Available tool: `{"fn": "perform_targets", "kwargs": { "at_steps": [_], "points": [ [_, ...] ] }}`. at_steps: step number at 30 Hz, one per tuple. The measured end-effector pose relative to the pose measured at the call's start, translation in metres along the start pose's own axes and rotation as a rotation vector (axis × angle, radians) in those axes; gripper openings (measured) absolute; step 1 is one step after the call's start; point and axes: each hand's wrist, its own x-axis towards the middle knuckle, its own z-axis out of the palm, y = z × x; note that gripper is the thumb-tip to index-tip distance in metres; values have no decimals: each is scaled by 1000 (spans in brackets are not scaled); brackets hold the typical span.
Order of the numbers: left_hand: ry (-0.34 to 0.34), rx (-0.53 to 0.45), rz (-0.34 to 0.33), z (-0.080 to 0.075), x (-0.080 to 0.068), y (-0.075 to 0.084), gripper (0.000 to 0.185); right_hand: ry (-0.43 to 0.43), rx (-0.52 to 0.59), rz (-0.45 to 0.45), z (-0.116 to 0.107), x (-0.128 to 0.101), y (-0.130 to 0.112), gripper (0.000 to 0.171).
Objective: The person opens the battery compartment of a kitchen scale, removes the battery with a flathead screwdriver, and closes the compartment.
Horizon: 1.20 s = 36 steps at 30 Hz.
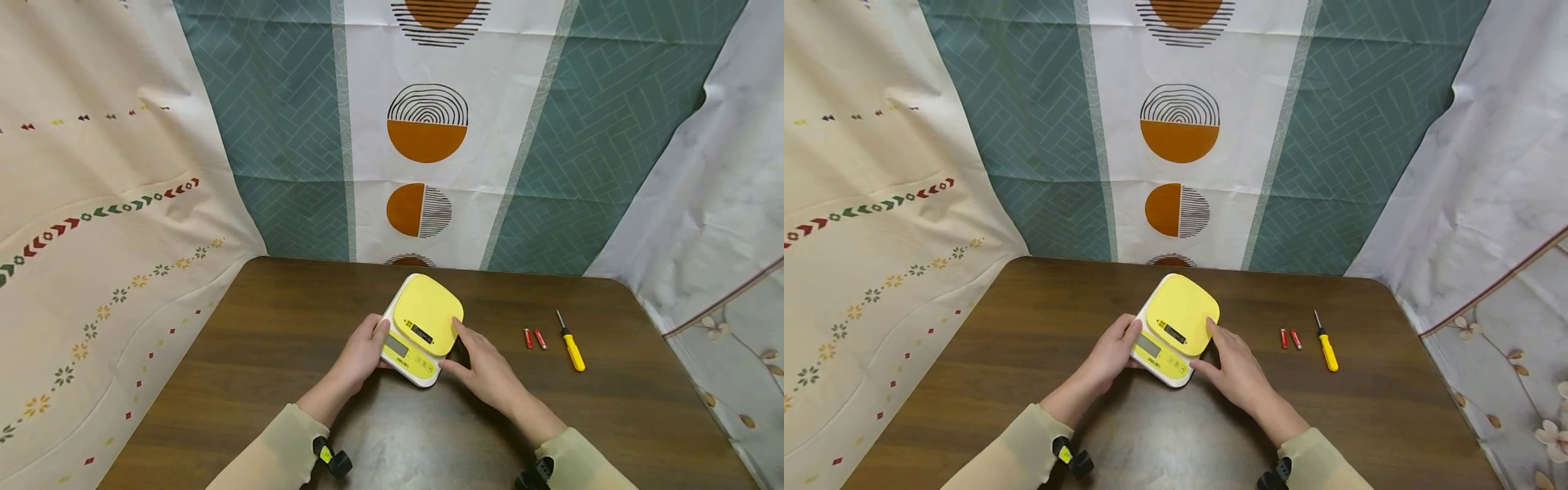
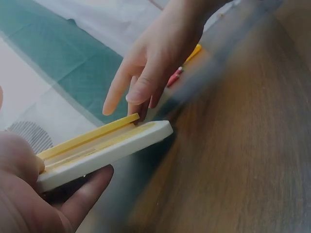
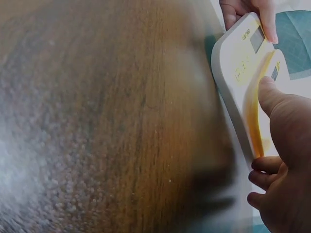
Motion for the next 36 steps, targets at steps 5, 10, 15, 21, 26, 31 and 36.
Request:
{"fn": "perform_targets", "kwargs": {
  "at_steps": [5, 10, 15, 21, 26, 31, 36],
  "points": [
    [-18, 46, -15, -1, -1, -4, 33, -8, -1, 5, 1, 0, 0, 96],
    [4, 290, 21, -5, -1, -9, 32, -12, -8, 11, 0, 1, -1, 95],
    [63, 615, 105, -7, 0, -12, 36, -19, -27, 13, 1, 4, 0, 95],
    [74, 832, 56, -4, -2, -13, 51, -17, -65, -6, 1, 9, 3, 93],
    [74, 950, 62, -1, -3, -14, 50, -29, -73, -3, 2, 14, 4, 93],
    [79, 1032, 97, 1, -3, -13, 48, -44, -75, 5, 1, 17, 5, 93],
    [84, 1086, 135, 3, -3, -12, 48, -61, -88, -1, 1, 19, 6, 91]
  ]
}}
